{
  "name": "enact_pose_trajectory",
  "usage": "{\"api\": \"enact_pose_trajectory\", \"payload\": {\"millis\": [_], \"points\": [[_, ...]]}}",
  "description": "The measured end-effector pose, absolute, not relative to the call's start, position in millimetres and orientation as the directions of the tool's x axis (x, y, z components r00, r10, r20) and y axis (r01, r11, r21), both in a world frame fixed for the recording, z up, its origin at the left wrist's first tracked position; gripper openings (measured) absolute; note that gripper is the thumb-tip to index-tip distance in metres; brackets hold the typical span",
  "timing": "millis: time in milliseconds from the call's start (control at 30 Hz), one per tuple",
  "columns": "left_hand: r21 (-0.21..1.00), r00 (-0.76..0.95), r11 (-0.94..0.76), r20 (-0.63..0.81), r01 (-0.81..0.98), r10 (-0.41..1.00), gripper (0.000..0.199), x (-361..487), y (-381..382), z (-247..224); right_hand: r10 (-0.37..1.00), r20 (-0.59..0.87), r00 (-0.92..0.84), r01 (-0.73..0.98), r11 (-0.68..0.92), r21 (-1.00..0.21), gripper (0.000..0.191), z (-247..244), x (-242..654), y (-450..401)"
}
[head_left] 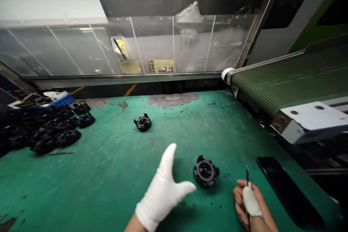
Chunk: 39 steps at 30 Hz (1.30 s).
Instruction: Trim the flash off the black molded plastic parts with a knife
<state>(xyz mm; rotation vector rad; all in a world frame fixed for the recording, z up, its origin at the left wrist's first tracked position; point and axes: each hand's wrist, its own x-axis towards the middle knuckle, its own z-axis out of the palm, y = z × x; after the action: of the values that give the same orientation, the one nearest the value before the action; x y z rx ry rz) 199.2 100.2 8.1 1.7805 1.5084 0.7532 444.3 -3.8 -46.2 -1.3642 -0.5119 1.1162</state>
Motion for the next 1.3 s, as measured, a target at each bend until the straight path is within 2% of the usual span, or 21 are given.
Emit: {"api": "enact_pose_trajectory", "payload": {"millis": [33, 67, 133, 200, 300, 367, 433, 500, 600, 700, 833, 933, 1000, 1033, 1100, 1200, 1233, 1300], "points": [[0.798, 0.254, -0.159, 0.007, 0.581, 0.967, 0.124, 225, 94, 4, 0.863, -0.284, 0.418, -0.344, -0.139, -0.929, 0.048, -50, 446, -4], [0.795, 0.313, -0.191, 0.002, 0.576, 0.95, 0.126, 247, 91, 2, 0.884, -0.272, 0.38, -0.342, -0.139, -0.929, 0.047, -52, 448, -4], [0.791, 0.367, -0.217, -0.01, 0.572, 0.93, 0.117, 275, 93, 3, 0.93, -0.26, 0.26, -0.255, -0.194, -0.947, 0.05, -53, 458, -7], [0.792, 0.387, -0.217, -0.026, 0.571, 0.922, 0.104, 281, 94, 6, 0.963, -0.241, 0.121, -0.062, -0.235, -0.97, 0.054, -45, 472, -14], [0.781, 0.415, -0.209, -0.07, 0.588, 0.907, 0.1, 263, 78, 8, 0.988, -0.154, -0.013, 0.263, -0.145, -0.954, 0.045, -21, 496, -31], [0.746, 0.398, -0.186, -0.115, 0.639, 0.91, 0.1, 245, 56, 5, 0.984, -0.132, -0.118, 0.44, -0.067, -0.896, 0.039, -5, 507, -41], [0.714, 0.351, -0.153, -0.136, 0.683, 0.927, 0.097, 231, 35, 1, 0.951, -0.175, -0.256, 0.571, 0.002, -0.821, 0.041, 5, 512, -47], [0.712, 0.311, -0.135, -0.122, 0.689, 0.942, 0.092, 225, 20, -5, 0.907, -0.207, -0.368, 0.66, 0.098, -0.745, 0.047, 9, 512, -48], [0.73, 0.311, -0.146, -0.096, 0.668, 0.945, 0.088, 228, 10, -11, 0.872, -0.161, -0.462, 0.727, 0.268, -0.632, 0.049, 9, 505, -42], [0.729, 0.336, -0.157, -0.106, 0.667, 0.936, 0.086, 232, 12, -10, 0.85, -0.125, -0.511, 0.758, 0.378, -0.531, 0.05, 15, 496, -34], [0.713, 0.358, -0.187, -0.096, 0.676, 0.929, 0.085, 230, 14, -8, 0.841, -0.163, -0.516, 0.818, 0.427, -0.386, 0.057, 24, 495, -17], [0.685, 0.377, -0.224, -0.081, 0.694, 0.923, 0.086, 229, 12, -10, 0.911, -0.22, -0.35, 0.936, 0.331, -0.118, 0.06, 23, 513, 3], [0.664, 0.384, -0.232, -0.09, 0.711, 0.919, 0.088, 228, 13, -10, 0.963, -0.18, -0.2, 0.979, 0.205, 0.013, 0.056, 19, 530, 17], [0.656, 0.403, -0.236, -0.113, 0.717, 0.908, 0.09, 226, 14, -9, 0.975, -0.138, -0.176, 0.984, 0.177, -0.009, 0.054, 18, 537, 21], [0.645, 0.503, -0.284, -0.181, 0.709, 0.845, 0.093, 220, 21, -3, 0.971, -0.076, -0.227, 0.962, 0.211, -0.176, 0.049, 18, 546, 25], [0.625, 0.645, -0.415, -0.192, 0.661, 0.739, 0.077, 199, 39, 14, 0.914, -0.088, -0.396, 0.85, 0.329, -0.411, 0.046, 21, 542, 20], [0.601, 0.629, -0.432, -0.156, 0.673, 0.762, 0.07, 190, 44, 20, 0.891, -0.103, -0.443, 0.818, 0.355, -0.452, 0.044, 21, 537, 18], [0.54, 0.473, -0.365, -0.069, 0.758, 0.879, 0.06, 175, 51, 29, 0.857, -0.122, -0.501, 0.78, 0.386, -0.493, 0.04, 22, 527, 15]]}}
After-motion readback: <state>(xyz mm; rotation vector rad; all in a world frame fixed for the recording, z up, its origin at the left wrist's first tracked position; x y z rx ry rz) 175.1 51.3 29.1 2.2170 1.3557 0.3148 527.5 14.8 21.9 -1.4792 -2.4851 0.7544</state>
